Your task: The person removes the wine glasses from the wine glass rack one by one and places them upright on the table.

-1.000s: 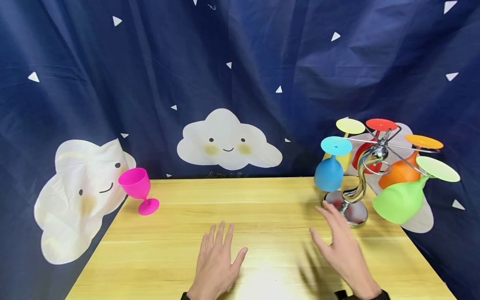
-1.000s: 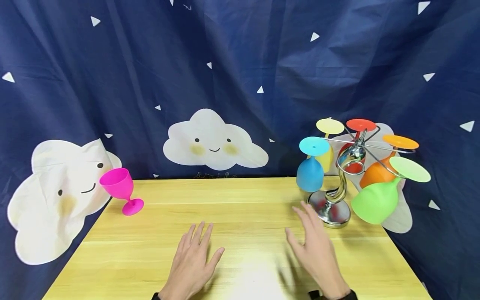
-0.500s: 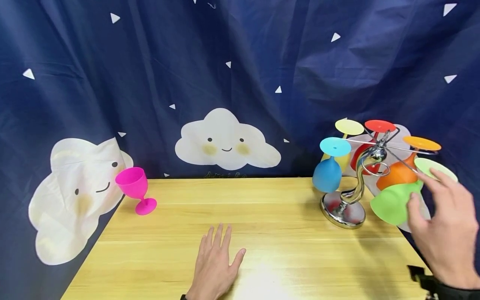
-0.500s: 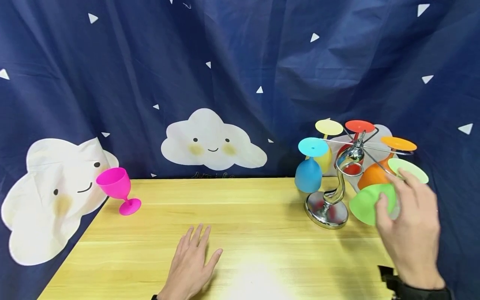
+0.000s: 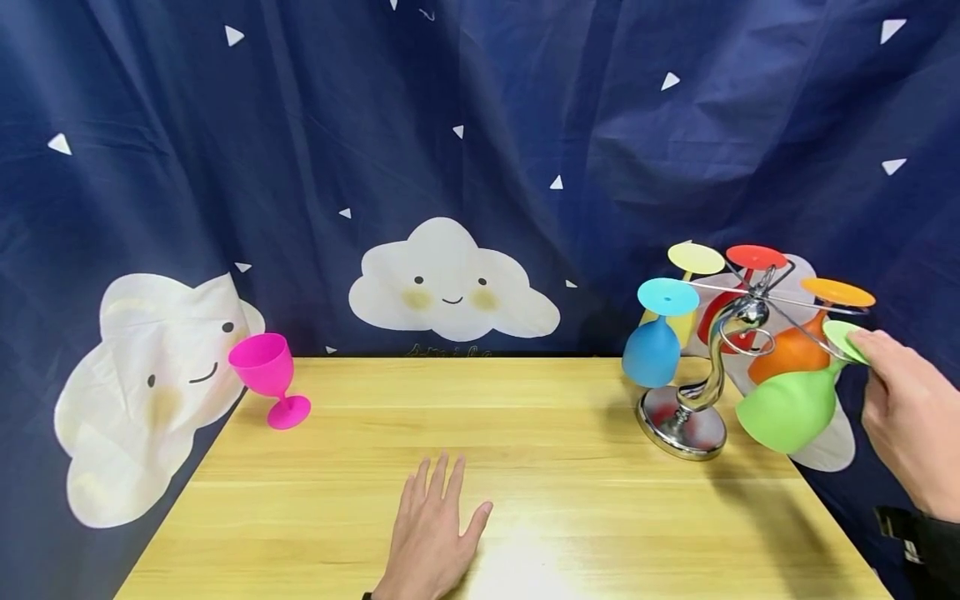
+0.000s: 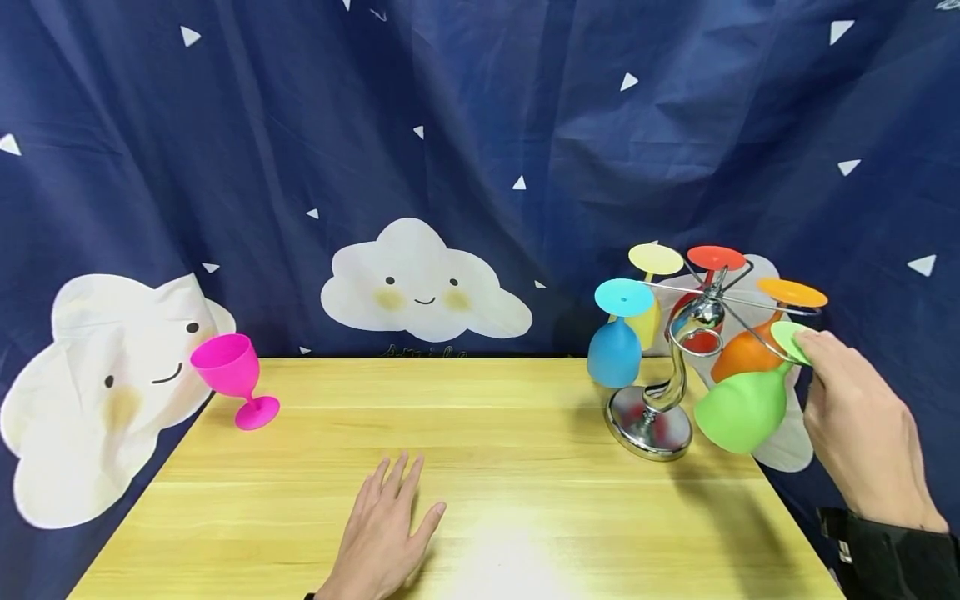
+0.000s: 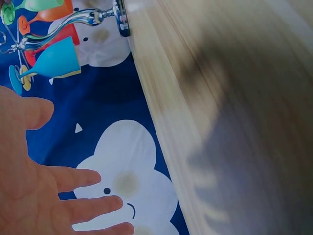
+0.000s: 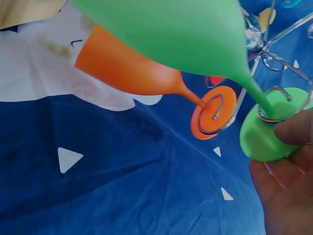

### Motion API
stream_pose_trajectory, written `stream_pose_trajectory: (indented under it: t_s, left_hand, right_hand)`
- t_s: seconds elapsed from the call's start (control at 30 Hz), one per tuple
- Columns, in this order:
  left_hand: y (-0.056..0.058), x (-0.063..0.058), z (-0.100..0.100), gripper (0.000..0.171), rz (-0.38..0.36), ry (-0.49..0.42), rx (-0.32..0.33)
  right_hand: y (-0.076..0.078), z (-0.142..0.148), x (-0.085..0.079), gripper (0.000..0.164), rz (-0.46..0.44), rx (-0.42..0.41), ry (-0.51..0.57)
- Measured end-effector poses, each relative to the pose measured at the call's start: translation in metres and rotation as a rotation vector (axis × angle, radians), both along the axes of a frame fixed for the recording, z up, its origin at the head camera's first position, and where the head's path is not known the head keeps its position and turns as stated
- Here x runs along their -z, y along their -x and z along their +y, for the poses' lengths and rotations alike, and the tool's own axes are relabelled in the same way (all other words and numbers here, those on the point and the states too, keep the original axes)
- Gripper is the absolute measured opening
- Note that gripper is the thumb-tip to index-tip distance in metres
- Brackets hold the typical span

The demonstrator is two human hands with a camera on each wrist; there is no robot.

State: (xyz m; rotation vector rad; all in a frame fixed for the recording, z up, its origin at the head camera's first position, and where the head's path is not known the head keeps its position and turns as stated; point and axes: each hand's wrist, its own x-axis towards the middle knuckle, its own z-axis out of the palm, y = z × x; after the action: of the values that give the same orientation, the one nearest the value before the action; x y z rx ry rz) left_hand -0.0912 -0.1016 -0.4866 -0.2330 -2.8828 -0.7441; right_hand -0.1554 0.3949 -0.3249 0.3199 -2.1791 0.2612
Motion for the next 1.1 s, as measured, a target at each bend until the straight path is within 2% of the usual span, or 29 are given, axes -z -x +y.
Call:
stream_pose_trajectory:
  t_s: [0.37, 0.57, 0.7, 0.97, 1.1]
  left_hand:
    - [-0.003, 0.003, 0.001, 0.074, 0.001, -0.004, -0.001]
    - [-0.002, 0.004, 0.002, 0.073, 0.007, 0.003, -0.002]
    - [-0.003, 0.005, 0.003, 0.075, -0.001, 0.009, 0.004]
    - [-0.006, 0.004, 0.001, 0.076, -0.017, 0.003, 0.008]
    - [-0.006, 0.005, 0.000, 0.077, -0.020, -0.007, 0.010]
  right_hand:
    - [-0.001, -0.003, 0.006, 0.031, 0.100, -0.031, 0.066]
    - [-0.007, -0.011, 0.005, 0.032, 0.061, -0.008, 0.051]
    - [-0.008, -0.015, 0.003, 0.033, 0.073, -0.016, 0.015]
    - [-0.002, -0.027, -0.009, 0.035, 0.035, 0.046, -0.017]
    - [0.005, -0.029, -0.016, 0.036, 0.017, 0.040, -0.008]
